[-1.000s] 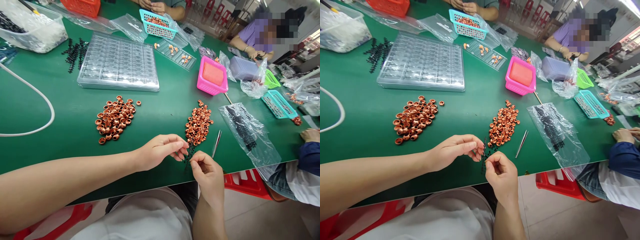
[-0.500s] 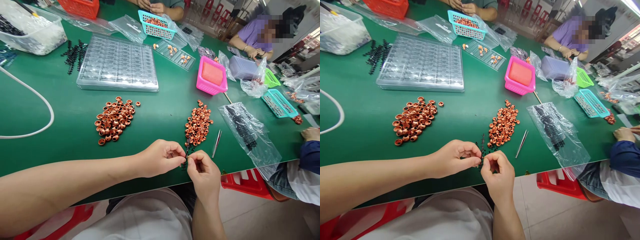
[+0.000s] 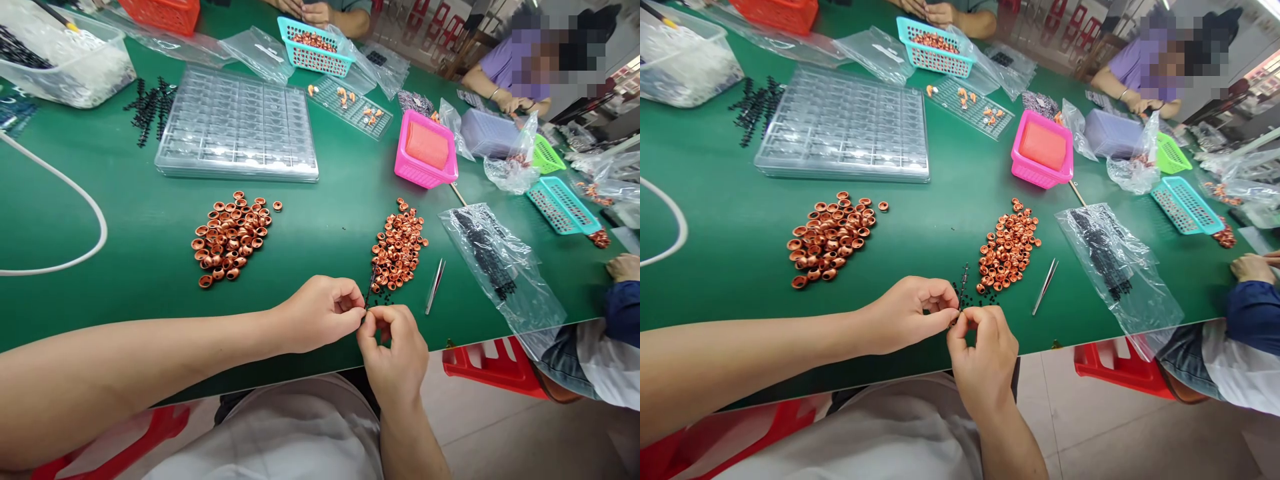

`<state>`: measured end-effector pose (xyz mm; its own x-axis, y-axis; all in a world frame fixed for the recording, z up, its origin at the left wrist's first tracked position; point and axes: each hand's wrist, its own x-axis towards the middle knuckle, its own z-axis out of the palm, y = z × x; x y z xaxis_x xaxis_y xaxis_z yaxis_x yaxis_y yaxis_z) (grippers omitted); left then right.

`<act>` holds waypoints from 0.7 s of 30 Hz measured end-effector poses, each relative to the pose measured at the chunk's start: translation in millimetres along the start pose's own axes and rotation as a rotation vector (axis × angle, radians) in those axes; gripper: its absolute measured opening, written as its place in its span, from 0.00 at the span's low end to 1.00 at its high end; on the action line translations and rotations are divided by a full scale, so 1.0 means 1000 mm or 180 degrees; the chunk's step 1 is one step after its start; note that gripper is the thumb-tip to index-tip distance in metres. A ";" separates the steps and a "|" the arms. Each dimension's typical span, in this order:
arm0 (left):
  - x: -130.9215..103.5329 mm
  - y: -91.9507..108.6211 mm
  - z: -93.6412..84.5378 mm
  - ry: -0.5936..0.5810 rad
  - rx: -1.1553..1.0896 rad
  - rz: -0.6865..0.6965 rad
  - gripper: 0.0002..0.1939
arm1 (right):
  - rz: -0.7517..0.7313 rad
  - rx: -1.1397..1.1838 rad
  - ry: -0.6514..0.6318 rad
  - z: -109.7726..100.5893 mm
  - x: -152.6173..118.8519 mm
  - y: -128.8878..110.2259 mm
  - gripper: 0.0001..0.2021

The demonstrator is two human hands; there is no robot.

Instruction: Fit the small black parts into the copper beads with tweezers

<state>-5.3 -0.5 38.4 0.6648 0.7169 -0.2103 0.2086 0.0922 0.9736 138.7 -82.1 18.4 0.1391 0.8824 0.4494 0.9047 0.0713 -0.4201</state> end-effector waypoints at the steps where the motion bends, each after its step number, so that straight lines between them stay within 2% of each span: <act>1: 0.000 0.000 0.000 -0.0009 0.0034 0.0028 0.03 | 0.0051 -0.0013 -0.0007 0.000 0.000 0.001 0.03; 5: 0.000 -0.002 0.000 0.0026 0.0143 0.0039 0.04 | 0.0315 0.0090 -0.0116 -0.004 0.004 0.011 0.03; 8: 0.003 -0.004 -0.003 0.0103 0.0090 -0.0050 0.04 | 0.0483 0.0394 -0.0504 -0.010 0.007 0.021 0.04; 11: 0.007 -0.006 -0.006 0.0142 0.0033 -0.0077 0.05 | 0.0431 0.0557 -0.0980 -0.014 0.007 0.026 0.06; 13: 0.009 -0.007 -0.007 0.0153 0.0016 -0.0071 0.04 | 0.0385 0.0538 -0.1147 -0.014 0.007 0.026 0.06; 21: 0.010 -0.012 -0.007 0.0139 -0.0061 -0.0088 0.04 | 0.0466 0.0466 -0.1185 -0.011 0.006 0.026 0.05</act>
<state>-5.5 10.4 25.4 0.6269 0.7433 -0.2336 0.2124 0.1254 0.9691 167.9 -80.5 19.0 0.0826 0.9939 0.0726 0.8158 -0.0256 -0.5778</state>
